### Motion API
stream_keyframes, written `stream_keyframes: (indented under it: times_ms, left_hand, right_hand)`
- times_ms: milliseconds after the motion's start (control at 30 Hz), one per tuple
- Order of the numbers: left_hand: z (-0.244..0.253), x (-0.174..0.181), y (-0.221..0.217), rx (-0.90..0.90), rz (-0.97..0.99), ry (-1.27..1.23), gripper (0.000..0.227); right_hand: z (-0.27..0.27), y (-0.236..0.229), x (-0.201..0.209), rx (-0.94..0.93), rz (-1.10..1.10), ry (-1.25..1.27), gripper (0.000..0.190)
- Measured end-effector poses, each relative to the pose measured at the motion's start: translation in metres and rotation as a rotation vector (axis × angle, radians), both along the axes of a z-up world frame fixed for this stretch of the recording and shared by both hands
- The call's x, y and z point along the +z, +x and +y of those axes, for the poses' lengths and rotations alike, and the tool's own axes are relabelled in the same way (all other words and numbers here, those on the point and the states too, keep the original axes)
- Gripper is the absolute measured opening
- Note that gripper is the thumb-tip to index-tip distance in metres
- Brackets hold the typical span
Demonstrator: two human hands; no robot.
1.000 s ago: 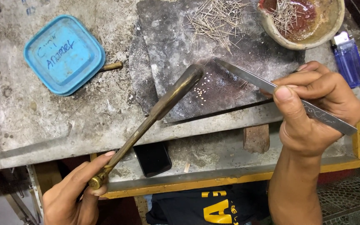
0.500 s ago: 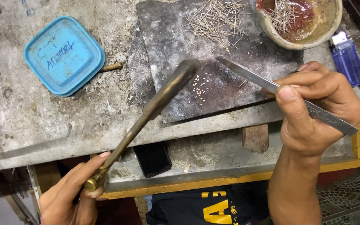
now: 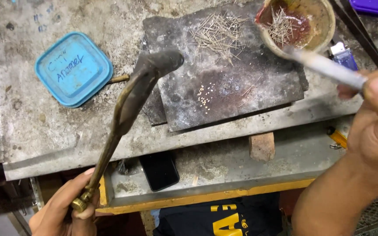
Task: The person uses a soldering iron and tweezers to heat and join small metal wires on a workbench. The person repeatedly picks up individual wires, applies heat with the soldering iron, and places them back on the surface.
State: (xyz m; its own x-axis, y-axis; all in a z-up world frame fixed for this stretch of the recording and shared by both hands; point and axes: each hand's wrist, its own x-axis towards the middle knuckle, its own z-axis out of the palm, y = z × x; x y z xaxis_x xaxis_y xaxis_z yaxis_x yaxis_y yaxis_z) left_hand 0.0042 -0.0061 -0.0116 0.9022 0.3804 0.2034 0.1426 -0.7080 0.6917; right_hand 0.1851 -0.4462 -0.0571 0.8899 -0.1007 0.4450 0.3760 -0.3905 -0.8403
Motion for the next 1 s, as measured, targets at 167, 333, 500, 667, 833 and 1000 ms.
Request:
stream_keyframes:
  times_ms: [167, 333, 500, 667, 833, 1000]
  left_hand:
    - [0.002, -0.003, -0.003, 0.029, -0.003, -0.04, 0.023]
    - [0.002, -0.001, -0.002, 0.023, 0.005, -0.004, 0.024]
    - [0.002, 0.002, -0.002, 0.047, 0.019, -0.003, 0.025]
    - [-0.001, 0.005, -0.001, 0.039, 0.02, -0.016, 0.029]
    - [0.001, 0.003, 0.0, 0.042, 0.029, -0.039, 0.033]
    - [0.001, 0.001, 0.001, 0.033, -0.012, -0.055, 0.039]
  right_hand:
    - [0.025, -0.014, 0.004, -0.051, 0.164, 0.25, 0.024]
    - [0.033, -0.012, 0.01, 0.013, 0.182, 0.225, 0.025]
    - [0.034, -0.009, 0.016, 0.021, 0.206, 0.257, 0.026]
    - [0.038, -0.003, 0.026, 0.04, 0.253, 0.277, 0.026]
    - [0.043, 0.005, 0.038, 0.051, 0.286, 0.279, 0.025]
    - [0.035, 0.026, 0.062, 0.12, 0.338, 0.104, 0.028]
